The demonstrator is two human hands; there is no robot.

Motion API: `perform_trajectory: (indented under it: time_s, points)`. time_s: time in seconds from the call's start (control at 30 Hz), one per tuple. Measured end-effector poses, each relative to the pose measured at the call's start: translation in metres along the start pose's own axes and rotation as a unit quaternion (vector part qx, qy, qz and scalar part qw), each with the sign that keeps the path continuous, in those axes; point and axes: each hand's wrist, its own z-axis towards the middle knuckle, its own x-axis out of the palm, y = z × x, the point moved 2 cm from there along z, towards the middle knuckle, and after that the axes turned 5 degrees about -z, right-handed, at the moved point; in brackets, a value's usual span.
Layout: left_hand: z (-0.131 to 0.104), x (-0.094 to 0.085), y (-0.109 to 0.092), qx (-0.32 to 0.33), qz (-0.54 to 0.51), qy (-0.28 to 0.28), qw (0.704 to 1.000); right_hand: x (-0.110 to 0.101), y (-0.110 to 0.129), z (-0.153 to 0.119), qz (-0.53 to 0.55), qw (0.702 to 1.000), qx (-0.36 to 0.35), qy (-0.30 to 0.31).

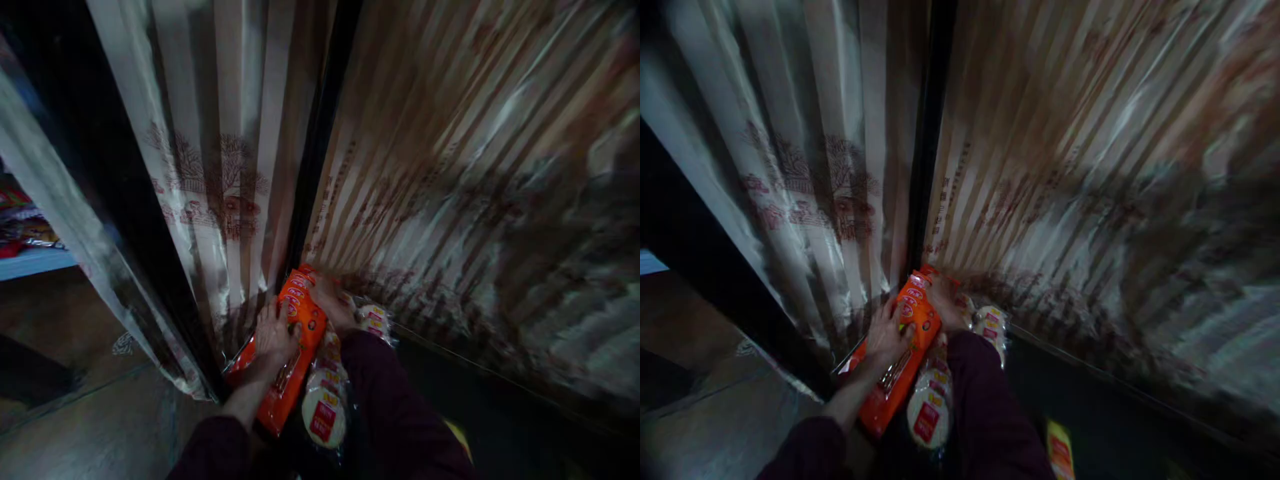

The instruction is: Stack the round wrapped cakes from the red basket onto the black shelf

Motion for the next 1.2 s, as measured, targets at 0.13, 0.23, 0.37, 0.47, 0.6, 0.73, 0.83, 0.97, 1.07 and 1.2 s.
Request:
perform_trajectory:
  time_s: [0.13,0.23,0.37,0.47,0.6,0.73,0.83,0.97,1.07,1.2]
  points:
    - [0.0,0.003,0.004,-0.011,0.002,-0.028,1.0,0.0,-0.012,0.013,-0.006,1.0,0.001,0.003]
    - [0.002,0.005,0.006,-0.008,-0.007,-0.041,0.999,0.001,-0.013,0.018,0.006,1.0,-0.008,0.012]
    - [0.003,0.008,0.009,-0.011,-0.024,-0.057,0.998,0.0,-0.015,0.019,0.059,0.998,-0.012,0.008]
    - [0.004,0.011,0.01,-0.011,-0.03,-0.063,0.997,-0.002,-0.018,0.022,0.118,0.993,-0.002,0.011]
    - [0.004,0.011,0.011,-0.018,-0.036,-0.053,0.998,-0.004,-0.014,0.027,0.145,0.988,-0.036,0.045]
    - [0.004,0.009,0.011,-0.04,-0.033,-0.064,0.997,-0.007,-0.011,0.028,0.057,0.996,-0.021,0.059]
    - [0.004,0.01,0.011,-0.046,-0.025,-0.064,0.997,-0.005,-0.013,0.026,-0.002,0.998,0.039,0.053]
    - [0.004,0.012,0.013,-0.039,-0.02,-0.048,0.998,0.0,-0.009,0.019,-0.022,0.997,0.058,0.04]
    - [0.007,0.009,0.017,-0.031,-0.028,-0.045,0.998,-0.008,-0.005,0.006,-0.039,0.999,0.036,-0.008]
    - [0.018,0.004,0.022,-0.008,-0.063,-0.02,0.998,-0.032,-0.009,-0.027,-0.07,0.996,0.052,-0.032]
